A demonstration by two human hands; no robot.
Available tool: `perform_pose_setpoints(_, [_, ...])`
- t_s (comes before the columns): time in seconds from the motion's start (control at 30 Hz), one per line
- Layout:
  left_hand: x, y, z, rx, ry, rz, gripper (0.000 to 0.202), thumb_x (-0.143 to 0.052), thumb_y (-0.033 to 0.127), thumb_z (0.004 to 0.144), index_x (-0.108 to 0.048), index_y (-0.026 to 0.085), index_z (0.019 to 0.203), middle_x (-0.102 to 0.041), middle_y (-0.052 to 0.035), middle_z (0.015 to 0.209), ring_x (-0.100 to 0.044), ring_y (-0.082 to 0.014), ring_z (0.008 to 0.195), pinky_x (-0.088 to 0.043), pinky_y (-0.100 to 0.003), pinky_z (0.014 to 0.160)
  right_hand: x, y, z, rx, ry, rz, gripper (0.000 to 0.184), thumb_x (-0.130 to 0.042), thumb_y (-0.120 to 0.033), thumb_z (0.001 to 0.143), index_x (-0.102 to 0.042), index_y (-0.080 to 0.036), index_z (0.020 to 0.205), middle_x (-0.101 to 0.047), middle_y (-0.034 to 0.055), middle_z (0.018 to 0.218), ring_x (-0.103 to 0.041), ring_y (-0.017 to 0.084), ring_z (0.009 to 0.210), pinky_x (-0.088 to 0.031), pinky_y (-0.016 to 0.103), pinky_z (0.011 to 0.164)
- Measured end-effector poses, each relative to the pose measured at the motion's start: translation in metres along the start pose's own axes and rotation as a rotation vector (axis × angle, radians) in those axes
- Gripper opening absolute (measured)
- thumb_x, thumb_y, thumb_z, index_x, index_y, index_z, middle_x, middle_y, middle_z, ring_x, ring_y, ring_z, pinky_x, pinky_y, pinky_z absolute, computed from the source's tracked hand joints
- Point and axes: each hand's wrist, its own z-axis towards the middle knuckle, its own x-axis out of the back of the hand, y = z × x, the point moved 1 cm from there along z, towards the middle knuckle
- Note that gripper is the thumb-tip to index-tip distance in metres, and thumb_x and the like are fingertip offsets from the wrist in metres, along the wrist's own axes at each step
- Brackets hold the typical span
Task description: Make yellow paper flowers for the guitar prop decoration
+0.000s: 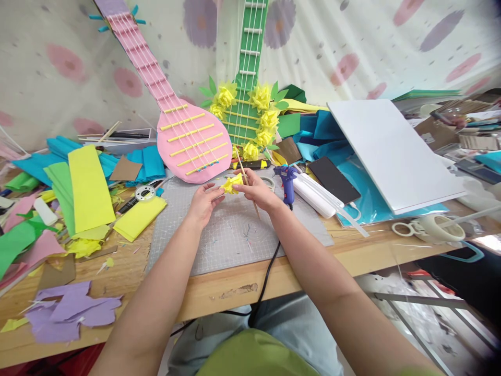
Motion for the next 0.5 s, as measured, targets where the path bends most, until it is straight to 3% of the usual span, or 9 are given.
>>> perform_pose_setpoints(0.17, [0.0028,0.0006,0.0002,0.114,-0.058,0.018,0.022,-0.064,0.007,0.065,-0.050,0.015,0.080,-0.063,-0.0016,0.071,-0.060,-0.0111,0.065,-0.049,-0.026,0.065,0.0000,-0.0026,-0.0015,-0.033,-0.012,0.056,0.042,-0.071,-0.033,0.062,-0.046,-0.022,0.094,-0.044,-0.0045,0.074,-0.030,0.003,0.051,-0.011,0.017,0.038])
perform_pose_setpoints(0.4, [0.0015,-0.0025,0.0011,0.032,-0.017,-0.032,0.028,-0.065,0.003,0.064,-0.049,0.016,0.084,-0.063,-0.0002,0.070,-0.060,-0.0087,0.064,-0.046,-0.021,0.063,0.0000,0.0001,0.0008,-0.007,0.028,0.099,0.045,-0.073,-0.032,0.059,-0.045,-0.022,0.093,-0.044,-0.0054,0.072,-0.029,0.003,0.049,-0.010,0.018,0.038])
perform_pose_setpoints(0.5, [0.0018,-0.0030,0.0019,0.077,-0.048,-0.058,0.025,-0.065,0.004,0.065,-0.052,0.015,0.084,-0.063,-0.0008,0.071,-0.059,-0.0076,0.062,-0.046,-0.020,0.062,0.0006,0.0017,0.0019,0.001,0.036,0.103,0.046,-0.074,-0.032,0.059,-0.045,-0.023,0.094,-0.043,-0.0057,0.072,-0.027,0.002,0.048,-0.009,0.018,0.038])
